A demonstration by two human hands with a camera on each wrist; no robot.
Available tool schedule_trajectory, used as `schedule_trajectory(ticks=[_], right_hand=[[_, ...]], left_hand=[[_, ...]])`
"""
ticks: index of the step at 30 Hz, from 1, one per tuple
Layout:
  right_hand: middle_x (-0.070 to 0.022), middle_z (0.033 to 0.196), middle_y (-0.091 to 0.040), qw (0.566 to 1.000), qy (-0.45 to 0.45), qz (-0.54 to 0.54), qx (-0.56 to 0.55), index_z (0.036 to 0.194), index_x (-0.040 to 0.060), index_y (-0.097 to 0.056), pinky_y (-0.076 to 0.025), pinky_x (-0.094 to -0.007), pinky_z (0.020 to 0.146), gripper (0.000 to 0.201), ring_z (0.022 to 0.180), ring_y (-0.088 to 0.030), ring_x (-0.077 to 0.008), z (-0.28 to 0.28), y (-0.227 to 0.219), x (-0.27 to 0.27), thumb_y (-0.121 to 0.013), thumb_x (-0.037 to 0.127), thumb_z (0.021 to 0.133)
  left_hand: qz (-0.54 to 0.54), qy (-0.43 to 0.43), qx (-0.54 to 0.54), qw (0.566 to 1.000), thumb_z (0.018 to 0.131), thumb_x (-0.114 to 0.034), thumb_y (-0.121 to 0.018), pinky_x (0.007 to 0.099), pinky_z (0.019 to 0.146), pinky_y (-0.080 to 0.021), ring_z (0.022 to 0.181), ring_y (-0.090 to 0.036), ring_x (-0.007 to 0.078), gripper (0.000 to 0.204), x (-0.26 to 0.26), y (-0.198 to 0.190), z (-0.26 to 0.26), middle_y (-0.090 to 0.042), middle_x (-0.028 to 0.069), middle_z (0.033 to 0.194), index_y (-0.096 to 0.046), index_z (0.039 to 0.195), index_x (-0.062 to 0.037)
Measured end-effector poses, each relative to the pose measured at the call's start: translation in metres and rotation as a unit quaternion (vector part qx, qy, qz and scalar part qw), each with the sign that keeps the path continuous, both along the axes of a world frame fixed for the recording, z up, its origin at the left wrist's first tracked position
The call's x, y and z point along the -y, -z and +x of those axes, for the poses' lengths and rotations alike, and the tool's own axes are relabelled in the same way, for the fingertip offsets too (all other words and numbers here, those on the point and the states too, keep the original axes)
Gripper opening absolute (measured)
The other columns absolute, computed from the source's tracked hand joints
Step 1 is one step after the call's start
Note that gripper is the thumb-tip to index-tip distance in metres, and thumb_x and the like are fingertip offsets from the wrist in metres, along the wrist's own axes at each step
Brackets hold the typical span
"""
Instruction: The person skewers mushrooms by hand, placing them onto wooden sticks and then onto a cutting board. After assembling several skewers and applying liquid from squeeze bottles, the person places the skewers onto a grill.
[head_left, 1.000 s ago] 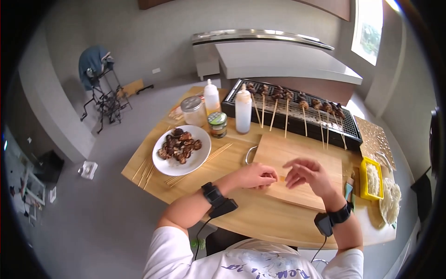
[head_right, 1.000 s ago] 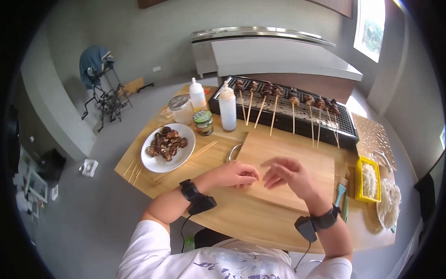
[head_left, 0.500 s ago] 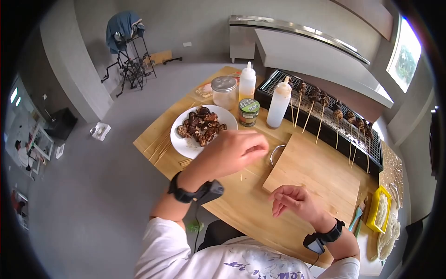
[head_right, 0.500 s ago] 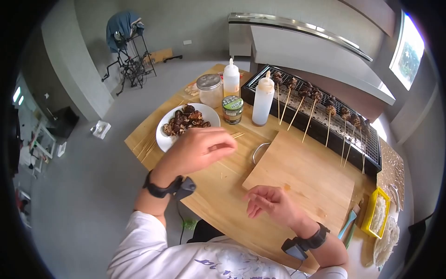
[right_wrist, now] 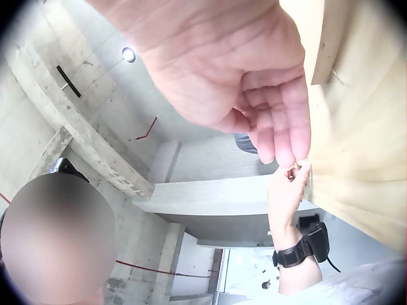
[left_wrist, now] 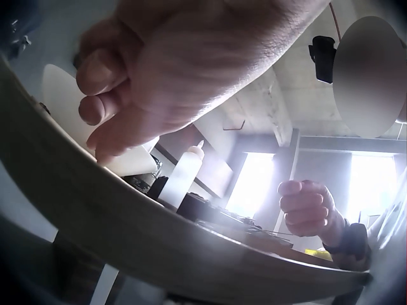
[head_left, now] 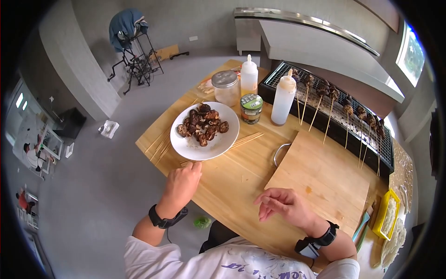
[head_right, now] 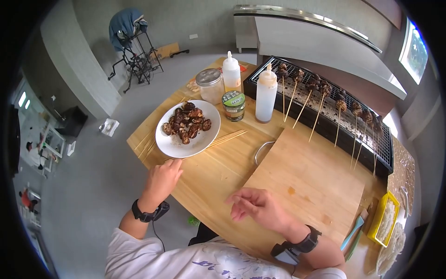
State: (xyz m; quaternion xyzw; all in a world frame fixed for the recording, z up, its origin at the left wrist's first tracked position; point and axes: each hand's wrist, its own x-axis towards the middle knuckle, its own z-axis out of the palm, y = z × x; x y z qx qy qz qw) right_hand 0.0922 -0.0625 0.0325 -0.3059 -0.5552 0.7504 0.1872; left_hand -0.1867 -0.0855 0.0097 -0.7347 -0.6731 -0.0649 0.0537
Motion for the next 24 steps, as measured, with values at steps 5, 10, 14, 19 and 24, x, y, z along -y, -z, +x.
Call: schedule_trajectory(ticks=[5, 10, 14, 19, 24], right_hand=[[-0.0051, 0.073, -0.06, 1.0, -0.019, 0.003, 0.01, 0.101, -0.0012, -0.056, -0.052, -0.0252, 0.068, 0.023, 0.07, -0.059, -0.011, -0.005, 0.016, 0.007, -0.039, 0.013, 0.094], [-0.0059, 0.074, -0.06, 0.999, -0.034, 0.031, 0.028, 0.102, -0.0012, -0.055, -0.052, -0.0246, 0.068, 0.023, 0.07, -0.06, -0.0112, -0.011, 0.021, 0.013, -0.038, 0.01, 0.093], [-0.0065, 0.075, -0.061, 0.998, -0.041, 0.045, 0.036, 0.102, -0.0015, -0.055, -0.052, -0.0249, 0.068, 0.024, 0.07, -0.06, -0.0118, -0.009, 0.033, 0.012, -0.036, 0.009, 0.093], [-0.0069, 0.08, -0.061, 0.997, -0.035, 0.05, 0.036, 0.108, -0.0004, -0.053, -0.052, -0.0259, 0.07, 0.025, 0.073, -0.061, -0.0128, -0.008, 0.039, 0.009, -0.038, 0.013, 0.094], [-0.0082, 0.101, -0.059, 0.998, 0.034, 0.028, -0.039, 0.122, 0.0029, -0.046, -0.052, -0.0272, 0.073, 0.035, 0.086, -0.06, -0.0148, -0.013, 0.031, 0.016, -0.04, 0.023, 0.094]], left_hand=[[0.039, -0.02, -0.009, 0.999, 0.078, -0.012, -0.059, 0.0387, 0.054, -0.048, 0.065, -0.06, 0.0305, 0.015, 0.0, 0.01, -0.001, -0.06, 0.0126, 0.076, -0.051, 0.089, -0.0037], [0.027, -0.014, -0.036, 0.999, 0.079, -0.01, -0.055, 0.0403, 0.052, -0.047, 0.061, -0.059, 0.0321, 0.008, 0.001, 0.007, -0.002, -0.06, 0.0122, 0.072, -0.049, 0.079, -0.0042], [0.003, 0.008, -0.028, 1.0, 0.078, -0.009, -0.055, 0.0407, 0.052, -0.046, 0.06, -0.059, 0.0314, 0.01, 0.007, 0.002, -0.004, -0.059, 0.0115, 0.065, -0.048, 0.073, -0.0039], [-0.025, 0.047, 0.093, 0.994, 0.075, -0.008, -0.057, 0.0369, 0.051, -0.046, 0.057, -0.059, 0.0281, 0.007, 0.024, -0.008, 0.004, -0.058, 0.0099, 0.061, -0.051, 0.073, -0.0047], [-0.078, 0.106, 0.285, 0.949, 0.073, -0.007, -0.06, 0.0329, 0.051, -0.046, 0.056, -0.059, 0.0237, 0.009, 0.041, -0.03, 0.04, -0.058, 0.0084, 0.062, -0.052, 0.078, -0.0064]])
